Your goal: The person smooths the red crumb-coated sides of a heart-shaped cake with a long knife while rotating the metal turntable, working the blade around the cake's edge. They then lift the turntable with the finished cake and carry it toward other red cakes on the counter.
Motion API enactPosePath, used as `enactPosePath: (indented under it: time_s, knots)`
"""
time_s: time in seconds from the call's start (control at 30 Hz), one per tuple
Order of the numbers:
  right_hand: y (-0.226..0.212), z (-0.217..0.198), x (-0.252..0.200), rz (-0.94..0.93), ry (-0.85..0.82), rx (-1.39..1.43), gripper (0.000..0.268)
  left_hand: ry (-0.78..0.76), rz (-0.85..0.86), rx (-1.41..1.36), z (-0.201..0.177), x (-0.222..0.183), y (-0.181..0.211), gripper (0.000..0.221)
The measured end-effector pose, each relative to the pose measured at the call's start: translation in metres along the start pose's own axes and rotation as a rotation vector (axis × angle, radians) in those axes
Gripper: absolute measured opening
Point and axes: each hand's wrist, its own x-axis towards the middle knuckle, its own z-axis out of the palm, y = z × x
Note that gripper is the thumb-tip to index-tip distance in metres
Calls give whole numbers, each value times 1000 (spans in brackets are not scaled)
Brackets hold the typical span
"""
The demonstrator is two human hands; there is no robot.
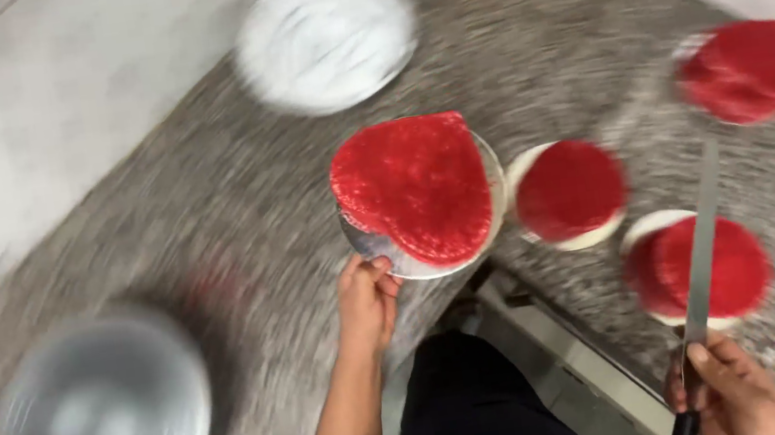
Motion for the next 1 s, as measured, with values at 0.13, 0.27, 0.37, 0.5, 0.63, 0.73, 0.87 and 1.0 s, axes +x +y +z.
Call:
enactPosePath:
  time_s: [0.13, 0.27, 0.37, 0.5, 0.63, 0.73, 0.87, 1.0]
  knots:
    - [46, 30, -3, 173, -48, 3, 21, 275, 5, 0, 25, -118, 107, 26]
    - [101, 46, -8, 308, -223, 121, 19, 360, 234, 15, -127, -196, 106, 19]
    - [123, 80, -34, 320, -143, 10, 19, 328, 401, 72, -197, -236, 129, 8]
    - [175, 115, -68, 378, -230, 99, 10, 434, 424, 26, -161, -259, 228, 26]
    - [188, 230, -147, 448, -207, 15, 21, 592, 351, 75, -217, -269, 274, 25]
    - [219, 285, -181, 399, -179, 67, 21, 457, 329, 143, -307, -264, 275, 19]
    - [248, 330, -209, 336, -216, 121, 19, 394, 177, 93, -335, -250, 287, 8]
    - [249, 360, -234, 225, -280, 248, 18, 357, 12, 143, -300, -239, 318, 9]
